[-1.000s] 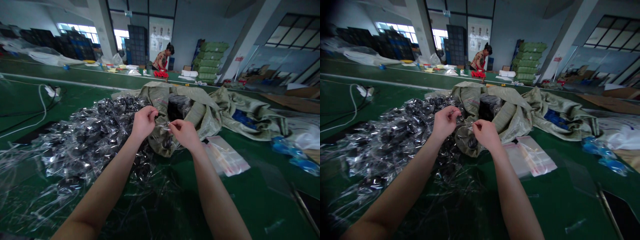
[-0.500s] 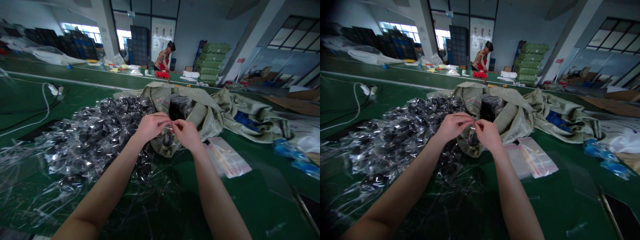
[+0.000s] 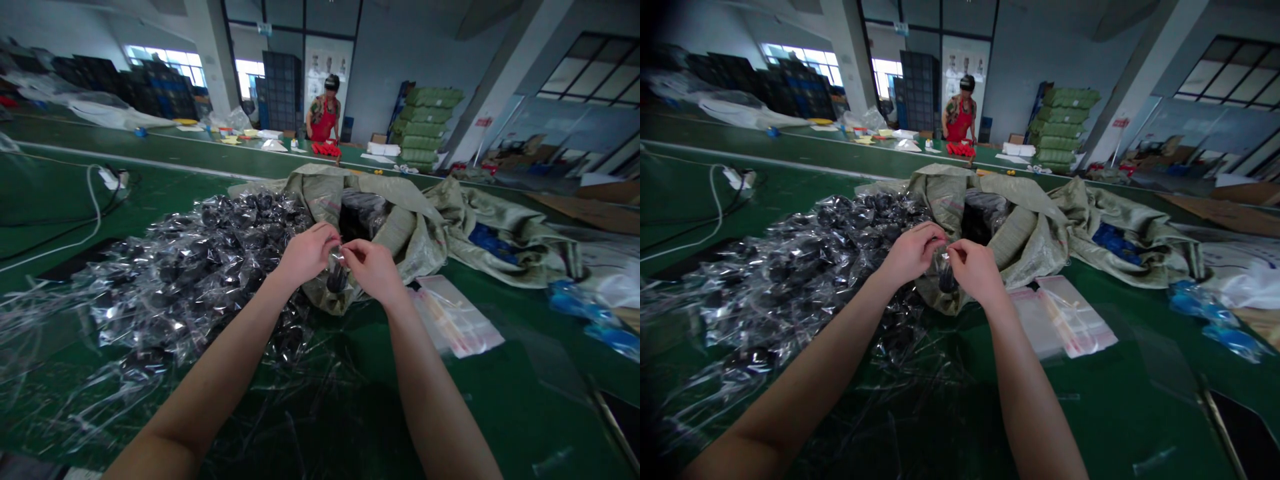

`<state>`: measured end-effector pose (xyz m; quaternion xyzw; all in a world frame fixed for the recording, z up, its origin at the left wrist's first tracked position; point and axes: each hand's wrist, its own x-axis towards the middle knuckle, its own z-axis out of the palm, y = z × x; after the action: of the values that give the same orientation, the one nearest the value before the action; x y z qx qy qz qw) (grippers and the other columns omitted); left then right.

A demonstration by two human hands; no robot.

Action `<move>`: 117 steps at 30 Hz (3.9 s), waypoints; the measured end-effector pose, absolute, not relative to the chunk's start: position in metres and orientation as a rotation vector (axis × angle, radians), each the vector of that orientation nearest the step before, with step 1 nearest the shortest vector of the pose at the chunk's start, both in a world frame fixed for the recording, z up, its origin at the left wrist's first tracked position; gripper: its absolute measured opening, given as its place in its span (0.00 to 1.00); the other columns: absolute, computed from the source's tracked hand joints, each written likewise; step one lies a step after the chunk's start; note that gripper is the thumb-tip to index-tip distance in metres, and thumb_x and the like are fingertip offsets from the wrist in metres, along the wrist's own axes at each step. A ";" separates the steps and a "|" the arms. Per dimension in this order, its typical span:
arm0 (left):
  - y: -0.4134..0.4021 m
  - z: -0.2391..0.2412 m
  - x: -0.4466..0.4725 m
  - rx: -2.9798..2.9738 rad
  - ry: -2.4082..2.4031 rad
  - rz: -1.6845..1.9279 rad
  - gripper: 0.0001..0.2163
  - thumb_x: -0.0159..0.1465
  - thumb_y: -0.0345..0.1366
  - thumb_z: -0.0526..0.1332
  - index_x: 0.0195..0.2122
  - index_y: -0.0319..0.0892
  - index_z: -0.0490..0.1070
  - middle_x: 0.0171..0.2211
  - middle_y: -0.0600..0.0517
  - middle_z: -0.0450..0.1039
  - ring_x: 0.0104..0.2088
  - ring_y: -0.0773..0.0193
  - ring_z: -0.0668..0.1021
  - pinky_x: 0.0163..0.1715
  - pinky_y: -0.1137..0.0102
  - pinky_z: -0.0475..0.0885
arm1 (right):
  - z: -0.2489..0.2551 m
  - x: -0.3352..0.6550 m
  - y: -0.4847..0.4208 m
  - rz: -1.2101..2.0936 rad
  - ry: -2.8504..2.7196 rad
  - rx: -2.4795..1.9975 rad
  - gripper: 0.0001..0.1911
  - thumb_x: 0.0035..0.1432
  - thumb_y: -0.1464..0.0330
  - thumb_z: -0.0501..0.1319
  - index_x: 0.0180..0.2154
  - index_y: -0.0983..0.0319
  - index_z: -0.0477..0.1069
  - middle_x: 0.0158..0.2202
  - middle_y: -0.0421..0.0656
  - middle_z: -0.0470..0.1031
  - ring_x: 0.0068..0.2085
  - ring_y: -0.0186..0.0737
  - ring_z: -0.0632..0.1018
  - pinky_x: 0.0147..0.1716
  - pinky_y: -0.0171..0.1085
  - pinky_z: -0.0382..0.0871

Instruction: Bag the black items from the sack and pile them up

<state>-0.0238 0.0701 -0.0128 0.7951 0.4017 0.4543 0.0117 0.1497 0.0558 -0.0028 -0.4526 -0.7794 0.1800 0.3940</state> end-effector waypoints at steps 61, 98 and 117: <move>0.076 -0.017 -0.012 1.362 0.839 1.526 0.16 0.60 0.48 0.64 0.26 0.38 0.72 0.11 0.58 0.62 0.10 0.75 0.60 0.11 0.77 0.49 | -0.008 0.177 0.083 1.083 -1.293 -0.946 0.15 0.42 0.59 0.71 0.30 0.62 0.76 0.30 0.41 0.79 0.31 0.36 0.78 0.36 0.38 0.77; 0.083 -0.020 -0.024 1.514 0.910 1.537 0.13 0.56 0.40 0.67 0.40 0.40 0.78 0.22 0.54 0.75 0.13 0.76 0.61 0.13 0.77 0.52 | -0.017 0.176 0.085 1.023 -1.321 -0.879 0.10 0.46 0.61 0.69 0.32 0.58 0.81 0.33 0.42 0.82 0.37 0.44 0.82 0.33 0.41 0.81; 0.077 -0.016 -0.027 1.270 0.705 1.411 0.05 0.53 0.36 0.66 0.28 0.40 0.75 0.11 0.60 0.56 0.12 0.76 0.56 0.14 0.77 0.46 | -0.019 0.171 0.082 1.103 -1.346 -0.790 0.08 0.46 0.66 0.65 0.30 0.57 0.82 0.39 0.41 0.80 0.40 0.40 0.80 0.36 0.40 0.80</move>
<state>-0.0271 0.0766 -0.0158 0.5321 0.2953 0.5908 0.5297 0.1710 0.0819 -0.0190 -0.3378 -0.5751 0.4715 0.5770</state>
